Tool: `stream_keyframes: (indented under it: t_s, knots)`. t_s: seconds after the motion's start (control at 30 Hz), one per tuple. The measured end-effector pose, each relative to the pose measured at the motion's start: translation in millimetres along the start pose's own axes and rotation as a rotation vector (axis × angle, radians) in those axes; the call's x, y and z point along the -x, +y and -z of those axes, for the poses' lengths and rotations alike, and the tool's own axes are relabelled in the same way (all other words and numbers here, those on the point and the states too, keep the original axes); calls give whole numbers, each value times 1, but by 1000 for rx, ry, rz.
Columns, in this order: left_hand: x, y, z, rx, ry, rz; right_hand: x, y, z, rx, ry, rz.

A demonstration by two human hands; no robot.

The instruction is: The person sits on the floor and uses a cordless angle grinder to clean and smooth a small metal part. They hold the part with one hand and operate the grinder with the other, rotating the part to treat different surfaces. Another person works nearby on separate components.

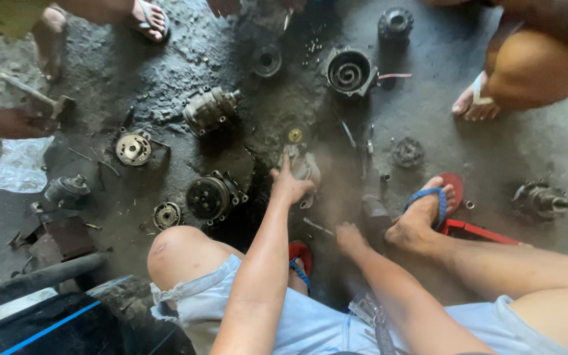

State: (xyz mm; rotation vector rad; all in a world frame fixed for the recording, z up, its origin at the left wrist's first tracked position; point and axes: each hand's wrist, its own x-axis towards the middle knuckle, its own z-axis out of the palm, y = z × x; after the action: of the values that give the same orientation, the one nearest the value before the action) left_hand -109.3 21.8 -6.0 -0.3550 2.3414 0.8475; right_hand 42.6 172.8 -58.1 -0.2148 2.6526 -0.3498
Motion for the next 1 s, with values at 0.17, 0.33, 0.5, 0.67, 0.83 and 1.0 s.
stream_keyframes:
  t_s: [0.17, 0.33, 0.5, 0.67, 0.83, 1.0]
  knots:
    - [-1, 0, 8, -9, 39, 3, -22, 10, 29, -107, -438, 46]
    - [-2, 3, 13, -44, 34, 5, -34, 45, 86, -740, -430, -435]
    - [6, 6, 10, -48, 50, 3, -22, 92, 142, -1215, -306, -456]
    - [5, 4, 3, -96, 53, 21, -29, 89, 135, -1683, 203, -326]
    - [0, 1, -7, -113, 82, -41, -46, 14, 93, -1345, 468, -444]
    - [2, 0, -7, -70, 85, -24, -43, -11, 89, -1713, 257, -401]
